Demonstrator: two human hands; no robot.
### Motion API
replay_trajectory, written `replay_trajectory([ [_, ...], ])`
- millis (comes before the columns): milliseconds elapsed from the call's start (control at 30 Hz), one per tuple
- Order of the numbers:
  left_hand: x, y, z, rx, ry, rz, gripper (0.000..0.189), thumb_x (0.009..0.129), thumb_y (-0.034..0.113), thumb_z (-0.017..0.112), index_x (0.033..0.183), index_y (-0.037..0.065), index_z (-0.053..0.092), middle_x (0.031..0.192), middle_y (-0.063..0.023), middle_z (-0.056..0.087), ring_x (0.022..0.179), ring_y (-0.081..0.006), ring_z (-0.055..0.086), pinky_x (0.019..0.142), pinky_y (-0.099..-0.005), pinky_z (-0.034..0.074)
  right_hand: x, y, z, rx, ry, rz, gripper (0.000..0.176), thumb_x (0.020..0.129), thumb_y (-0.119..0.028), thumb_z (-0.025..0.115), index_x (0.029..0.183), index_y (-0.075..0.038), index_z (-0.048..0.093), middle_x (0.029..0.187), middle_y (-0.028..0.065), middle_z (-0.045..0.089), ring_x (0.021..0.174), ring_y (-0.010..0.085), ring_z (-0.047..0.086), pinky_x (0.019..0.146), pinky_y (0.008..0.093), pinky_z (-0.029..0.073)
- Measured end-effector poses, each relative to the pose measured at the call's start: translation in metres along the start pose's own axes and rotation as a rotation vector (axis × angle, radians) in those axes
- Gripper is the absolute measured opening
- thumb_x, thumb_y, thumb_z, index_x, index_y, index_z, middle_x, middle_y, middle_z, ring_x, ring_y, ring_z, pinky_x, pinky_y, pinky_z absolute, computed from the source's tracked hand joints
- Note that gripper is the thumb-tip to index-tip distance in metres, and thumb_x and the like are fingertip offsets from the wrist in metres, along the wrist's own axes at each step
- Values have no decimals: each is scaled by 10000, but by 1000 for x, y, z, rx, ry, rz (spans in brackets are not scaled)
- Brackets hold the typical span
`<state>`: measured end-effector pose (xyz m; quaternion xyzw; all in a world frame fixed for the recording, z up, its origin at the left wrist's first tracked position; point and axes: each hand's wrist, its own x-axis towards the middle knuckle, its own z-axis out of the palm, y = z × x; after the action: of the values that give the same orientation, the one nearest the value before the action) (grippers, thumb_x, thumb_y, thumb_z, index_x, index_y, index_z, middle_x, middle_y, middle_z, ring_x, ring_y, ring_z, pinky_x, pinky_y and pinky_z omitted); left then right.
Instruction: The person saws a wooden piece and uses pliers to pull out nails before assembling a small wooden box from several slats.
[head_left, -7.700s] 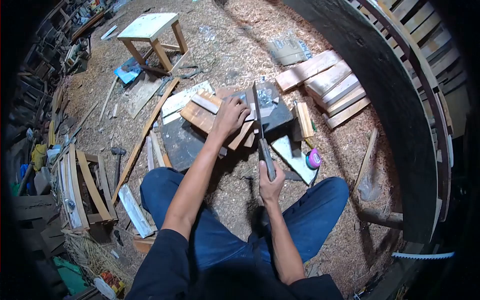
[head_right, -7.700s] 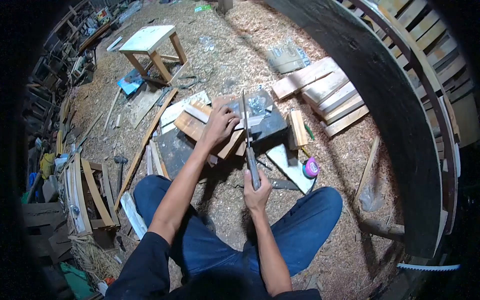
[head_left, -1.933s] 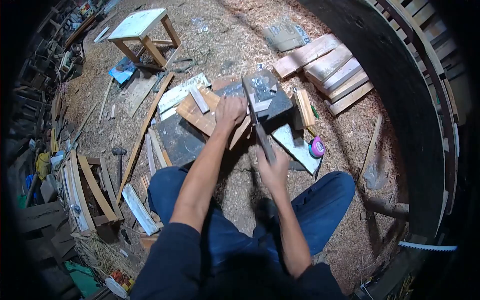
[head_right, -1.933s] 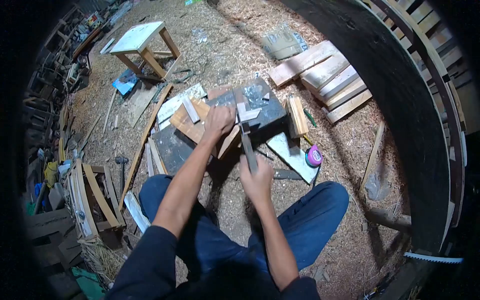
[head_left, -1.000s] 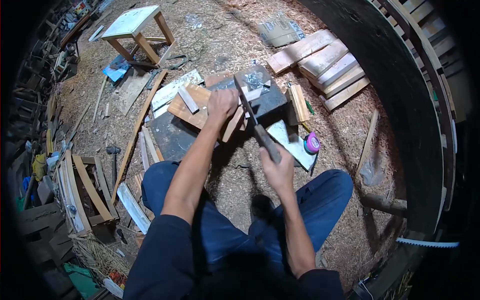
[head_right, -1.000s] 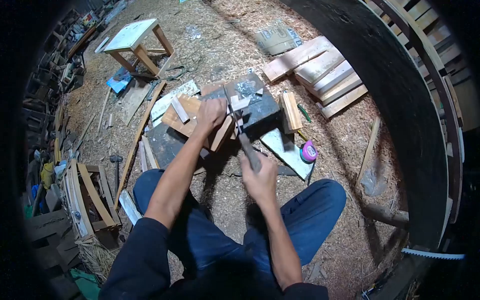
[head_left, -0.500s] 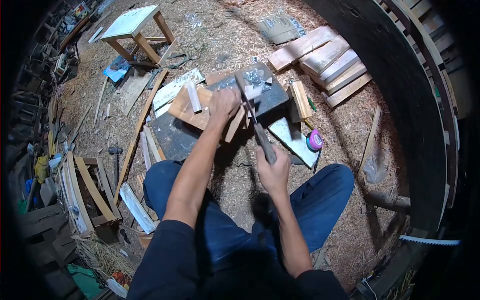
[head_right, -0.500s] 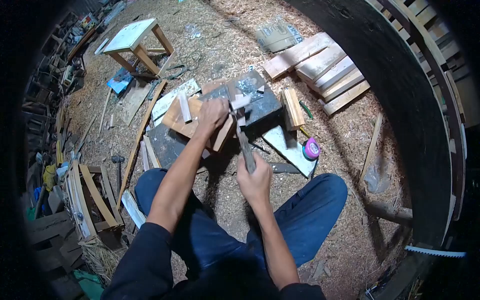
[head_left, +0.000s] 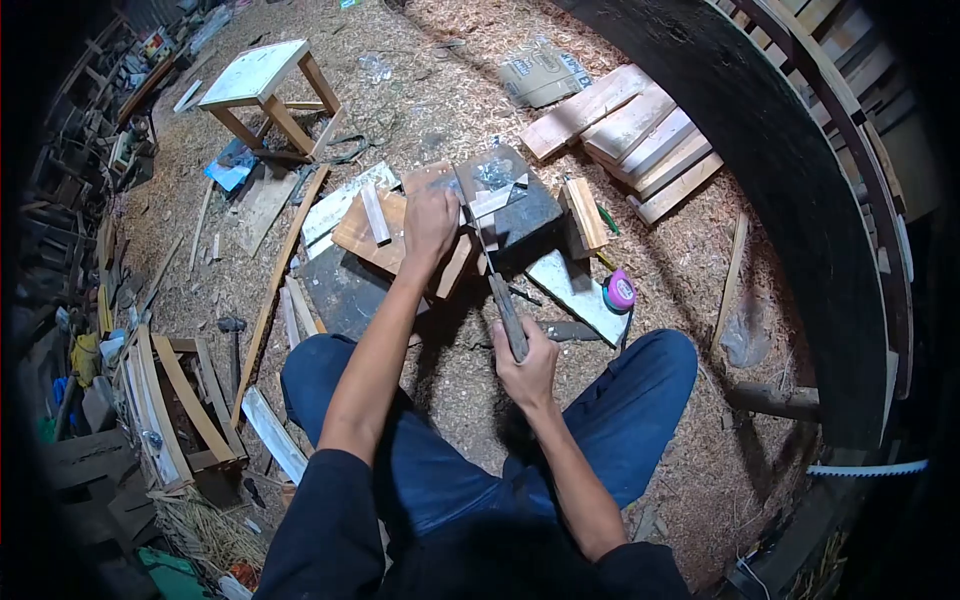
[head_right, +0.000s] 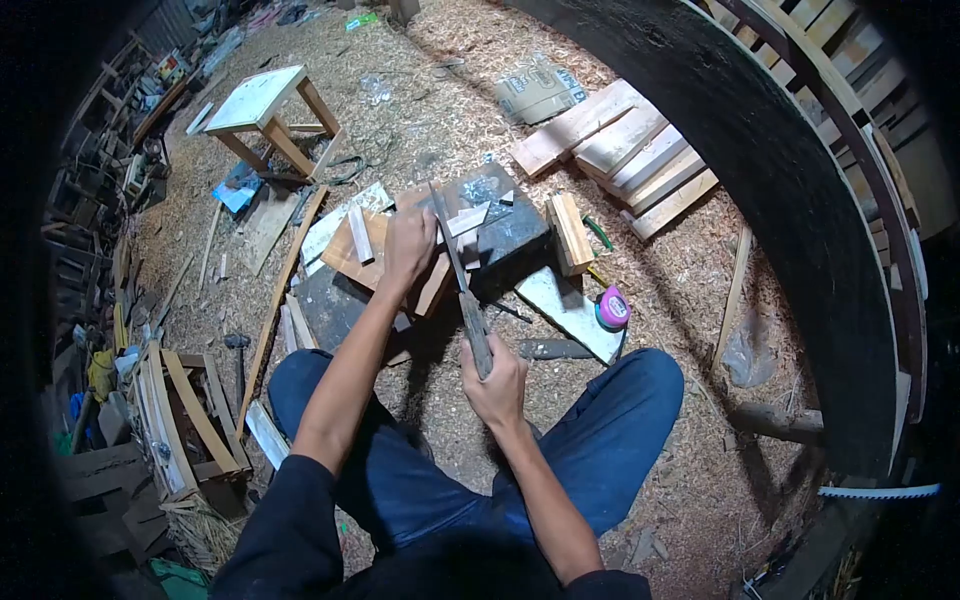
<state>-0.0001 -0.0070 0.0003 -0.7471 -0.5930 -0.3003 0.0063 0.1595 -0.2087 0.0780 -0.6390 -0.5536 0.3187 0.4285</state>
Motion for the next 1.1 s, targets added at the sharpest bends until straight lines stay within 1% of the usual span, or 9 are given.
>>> replay_trajectory([
  [33, -2, 0, -5, -137, 200, 19, 273, 944, 210, 521, 812, 2, 640, 832, -201, 642, 836, -379, 609, 757, -476, 462, -1, -5, -2, 16, -16, 20, 239, 897, -198, 661, 767, -20, 568, 549, 131, 520, 470, 249, 538, 491, 392, 408],
  [67, -8, 0, -11, -133, 197, 18, 273, 944, 210, 521, 812, 2, 640, 832, -201, 642, 836, -379, 609, 757, -476, 462, -3, -9, -2, 32, -34, 39, 243, 900, -202, 662, 768, -20, 569, 547, 131, 515, 469, 240, 536, 491, 386, 407],
  [100, -15, 6, -25, -132, 74, -11, 254, 939, 216, 538, 847, 3, 641, 877, -191, 636, 892, -367, 592, 785, -466, 453, -5, -10, -1, 82, -6, 42, 263, 904, -212, 665, 756, -19, 566, 533, 98, 484, 466, 182, 494, 483, 358, 384],
  [133, -22, 9, -36, -128, -45, -41, 241, 933, 222, 555, 881, 4, 643, 922, -181, 630, 947, -354, 574, 812, -456, 444, -6, -8, 0, 89, -11, 36, 263, 904, -212, 665, 756, -19, 566, 533, 98, 484, 466, 182, 494, 483, 358, 384],
  [200, -40, 9, -49, -176, -75, -11, 254, 879, 248, 655, 1037, 49, 651, 979, -138, 630, 954, -339, 579, 835, -434, 447, -9, -1, -2, 105, -37, 85, 280, 906, -212, 666, 735, -19, 557, 534, 55, 451, 486, 124, 430, 477, 334, 351],
  [267, -48, 3, -57, -198, -130, -18, 332, 842, 251, 698, 1102, 52, 644, 1016, -125, 637, 976, -336, 585, 846, -427, 459, -12, 0, -1, 158, -53, 102, 295, 908, -215, 666, 720, -20, 550, 539, 25, 420, 510, 97, 381, 472, 325, 318],
  [467, -62, -4, -63, -184, -63, 20, 366, 836, 241, 709, 1137, 37, 668, 1092, -135, 640, 1017, -327, 587, 869, -418, 479, -22, 10, 12, 112, -51, 80, 312, 903, -217, 672, 707, -22, 526, 534, 58, 442, 474, 133, 415, 469, 341, 340],
  [667, -64, -1, -62, -127, -119, -6, 315, 873, 218, 664, 1155, 81, 696, 1018, -132, 626, 985, -321, 585, 815, -423, 477, -29, -10, 13, 129, 18, -27, 304, 895, -205, 679, 703, -32, 520, 523, 72, 452, 460, 135, 471, 458, 343, 363],
  [1100, -69, 15, -61, -115, -73, 88, 304, 865, 246, 672, 1148, 137, 685, 989, -92, 644, 926, -294, 600, 819, -409, 450, -28, 22, 17, 218, 50, 64, 259, 914, -209, 661, 766, -10, 585, 561, 16, 453, 524, 83, 401, 479, 314, 334],
])
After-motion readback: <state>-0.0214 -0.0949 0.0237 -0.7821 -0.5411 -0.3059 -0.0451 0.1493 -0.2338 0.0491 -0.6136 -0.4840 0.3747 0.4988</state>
